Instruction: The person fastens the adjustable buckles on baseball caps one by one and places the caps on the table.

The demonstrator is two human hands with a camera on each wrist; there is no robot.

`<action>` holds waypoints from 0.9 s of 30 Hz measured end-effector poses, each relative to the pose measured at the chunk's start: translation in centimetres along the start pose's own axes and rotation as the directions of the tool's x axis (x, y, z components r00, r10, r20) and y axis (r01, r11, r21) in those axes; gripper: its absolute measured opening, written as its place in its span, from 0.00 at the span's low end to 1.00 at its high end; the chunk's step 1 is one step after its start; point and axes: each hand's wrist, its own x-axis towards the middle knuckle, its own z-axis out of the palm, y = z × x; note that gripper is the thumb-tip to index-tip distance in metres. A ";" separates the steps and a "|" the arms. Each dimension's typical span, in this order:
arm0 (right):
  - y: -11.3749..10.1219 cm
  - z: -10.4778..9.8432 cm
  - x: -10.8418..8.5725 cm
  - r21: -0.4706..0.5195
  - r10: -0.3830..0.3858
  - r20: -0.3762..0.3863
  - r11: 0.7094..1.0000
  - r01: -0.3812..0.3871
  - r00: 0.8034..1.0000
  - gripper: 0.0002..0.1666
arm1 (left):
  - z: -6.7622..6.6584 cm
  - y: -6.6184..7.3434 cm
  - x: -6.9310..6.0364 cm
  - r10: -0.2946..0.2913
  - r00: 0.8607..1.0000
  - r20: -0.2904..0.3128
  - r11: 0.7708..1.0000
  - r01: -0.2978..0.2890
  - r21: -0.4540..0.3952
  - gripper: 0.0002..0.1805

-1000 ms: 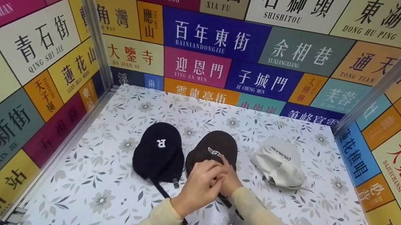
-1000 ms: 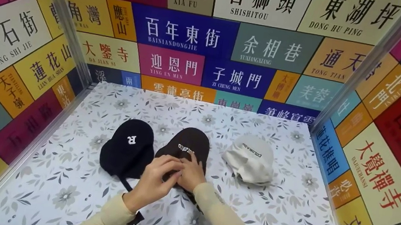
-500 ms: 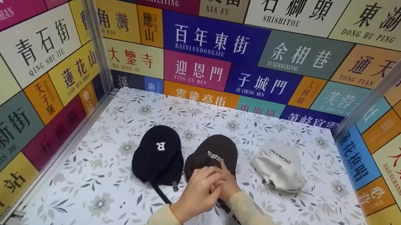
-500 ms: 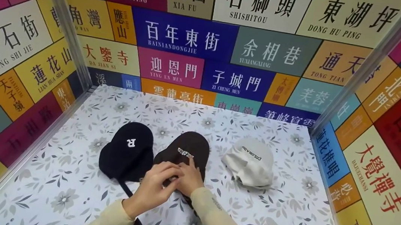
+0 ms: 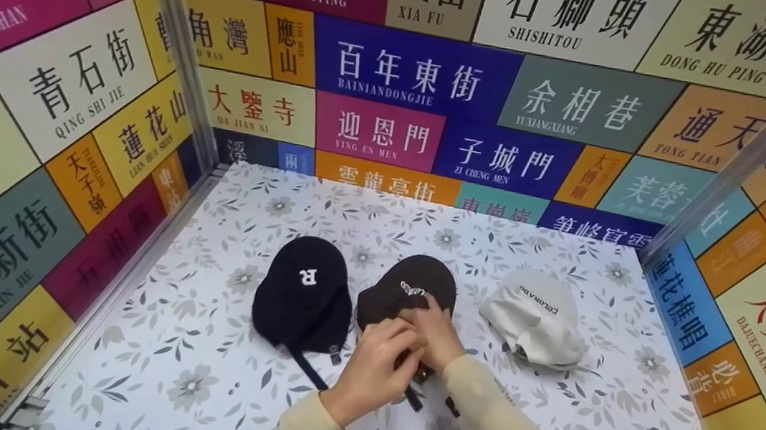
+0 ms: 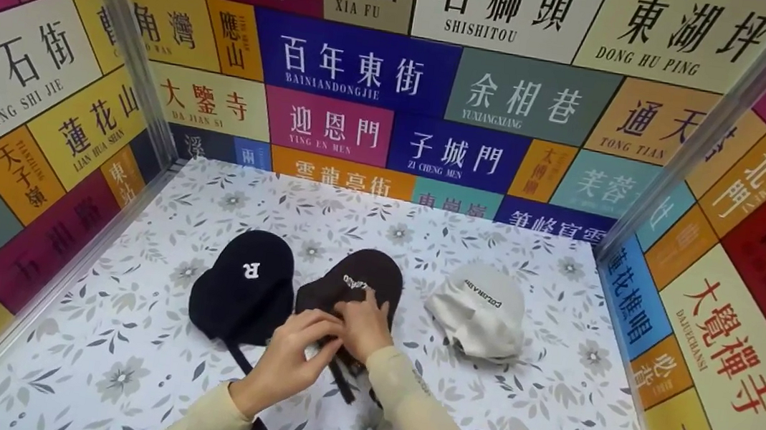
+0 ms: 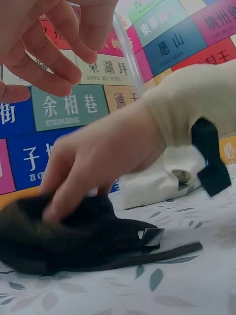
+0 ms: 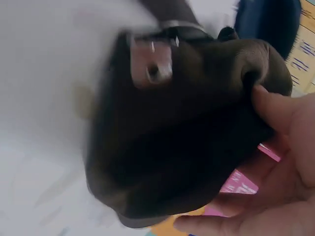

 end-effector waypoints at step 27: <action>1.0 -10.6 3.5 0.321 0.185 -0.313 0.944 -0.079 0.932 0.09 | -1.5 -1.3 -0.4 -0.067 0.998 -0.010 0.997 0.067 0.026 0.07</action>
